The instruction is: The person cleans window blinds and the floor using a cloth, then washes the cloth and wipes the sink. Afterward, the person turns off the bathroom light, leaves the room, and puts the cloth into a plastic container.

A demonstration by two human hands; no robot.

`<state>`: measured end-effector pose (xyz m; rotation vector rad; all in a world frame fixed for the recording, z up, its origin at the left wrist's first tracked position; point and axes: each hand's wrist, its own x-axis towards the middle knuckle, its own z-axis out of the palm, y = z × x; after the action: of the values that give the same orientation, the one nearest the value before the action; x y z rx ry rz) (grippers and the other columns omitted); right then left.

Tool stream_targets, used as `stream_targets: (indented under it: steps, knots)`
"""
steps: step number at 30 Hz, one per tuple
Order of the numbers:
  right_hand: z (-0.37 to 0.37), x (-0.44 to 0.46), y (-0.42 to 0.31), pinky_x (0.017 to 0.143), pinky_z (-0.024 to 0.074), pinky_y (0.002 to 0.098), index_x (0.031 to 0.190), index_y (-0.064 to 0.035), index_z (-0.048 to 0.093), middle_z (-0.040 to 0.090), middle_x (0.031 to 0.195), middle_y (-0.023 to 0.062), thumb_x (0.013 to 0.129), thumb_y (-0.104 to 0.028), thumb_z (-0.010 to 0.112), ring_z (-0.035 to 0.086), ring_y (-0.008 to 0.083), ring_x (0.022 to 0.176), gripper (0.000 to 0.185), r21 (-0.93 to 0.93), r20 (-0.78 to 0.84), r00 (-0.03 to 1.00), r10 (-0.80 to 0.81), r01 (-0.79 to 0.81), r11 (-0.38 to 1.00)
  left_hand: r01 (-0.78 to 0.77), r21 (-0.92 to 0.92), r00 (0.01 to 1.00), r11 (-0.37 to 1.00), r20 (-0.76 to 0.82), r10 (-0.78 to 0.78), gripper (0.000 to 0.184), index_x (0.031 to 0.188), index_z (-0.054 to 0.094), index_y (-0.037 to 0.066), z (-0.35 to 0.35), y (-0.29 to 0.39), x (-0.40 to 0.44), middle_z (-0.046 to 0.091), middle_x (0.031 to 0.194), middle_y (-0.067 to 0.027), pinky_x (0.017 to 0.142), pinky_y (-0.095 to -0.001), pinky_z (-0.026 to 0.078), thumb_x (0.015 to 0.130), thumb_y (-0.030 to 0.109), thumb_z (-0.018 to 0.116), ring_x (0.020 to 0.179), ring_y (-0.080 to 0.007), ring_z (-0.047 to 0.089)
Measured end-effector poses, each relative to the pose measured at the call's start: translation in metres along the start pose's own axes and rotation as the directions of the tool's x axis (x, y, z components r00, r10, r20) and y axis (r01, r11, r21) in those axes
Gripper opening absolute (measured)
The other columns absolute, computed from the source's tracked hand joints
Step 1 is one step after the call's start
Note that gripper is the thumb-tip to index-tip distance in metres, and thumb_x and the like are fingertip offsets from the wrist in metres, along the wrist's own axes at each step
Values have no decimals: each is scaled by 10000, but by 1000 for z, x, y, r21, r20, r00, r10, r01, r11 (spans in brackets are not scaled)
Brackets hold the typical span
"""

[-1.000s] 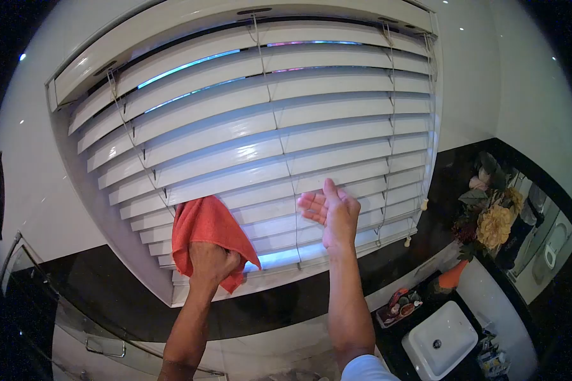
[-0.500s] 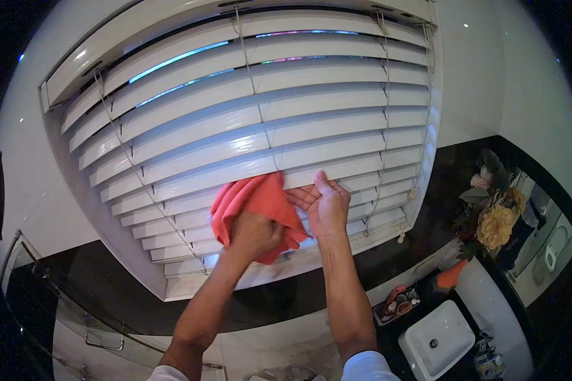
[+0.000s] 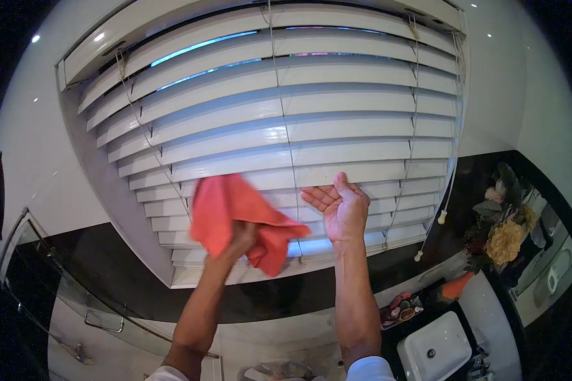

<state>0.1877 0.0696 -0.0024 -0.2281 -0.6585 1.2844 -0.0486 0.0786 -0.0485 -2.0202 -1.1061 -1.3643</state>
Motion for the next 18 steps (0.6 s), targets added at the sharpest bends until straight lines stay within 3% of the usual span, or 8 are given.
stream_targets:
  steps: [4,6,7,10,12,13,14,18]
  knots:
    - [17,-18,-7,761,572,475,934,13,568,663,902,267,970,-256,489,686,371,825,282,-52,-16,999,31,-31,998,324,-193,919,926,297,-260,434,1109,576,14,-79,7,-10,619,1059,-168,909,-445,416,825,339,620,993,-352,583]
    - [16,-31,-5,757,577,448,916,7,585,676,881,234,972,-273,485,693,344,821,303,-102,-45,998,45,-49,994,236,-257,958,937,224,-179,406,1108,574,18,-100,31,-21,618,1053,-151,910,-431,420,796,272,627,983,-346,581]
    - [5,-45,-3,699,583,415,866,3,591,677,847,213,971,-275,489,695,316,760,313,-291,-75,997,32,-53,955,134,-316,985,939,143,-92,392,1106,571,22,-104,40,-33,617,1047,-133,911,-418,424,766,206,634,974,-340,580]
    - [-72,-94,12,501,556,320,767,-2,619,656,705,136,956,-241,523,663,219,569,319,-564,-43,997,68,-81,822,297,-491,951,819,233,-204,483,1151,560,35,-79,43,-89,606,1105,-88,909,-375,428,761,292,683,979,-293,583]
    - [-111,-134,60,408,499,278,761,-31,644,626,616,95,921,-196,579,618,158,485,240,-761,-310,931,195,-366,537,474,-772,878,423,452,-159,546,1209,536,29,-80,79,-86,583,1170,-77,941,-345,414,760,281,718,1049,-233,558]
    - [-126,-160,73,543,541,335,819,-37,649,654,721,92,891,-212,620,656,166,621,192,-781,-299,850,433,-479,401,558,-811,829,177,551,-92,580,1238,524,26,-81,96,-86,571,1203,-71,957,-330,407,759,275,735,1084,-203,545]
    - [-137,-182,85,551,534,332,813,-40,646,653,724,91,879,-213,620,650,169,625,187,-740,-256,827,500,-501,450,624,-778,780,-74,626,2,614,1266,511,23,-81,106,-86,560,1236,-66,974,-315,400,758,270,753,1119,-174,532]
    - [-108,-229,32,582,504,323,789,-55,634,650,736,88,834,-219,623,625,177,640,170,-442,-202,946,254,-320,838,655,-755,725,43,643,249,387,1141,603,-16,-52,107,-97,659,1016,-69,849,-317,471,768,37,692,948,-197,617]
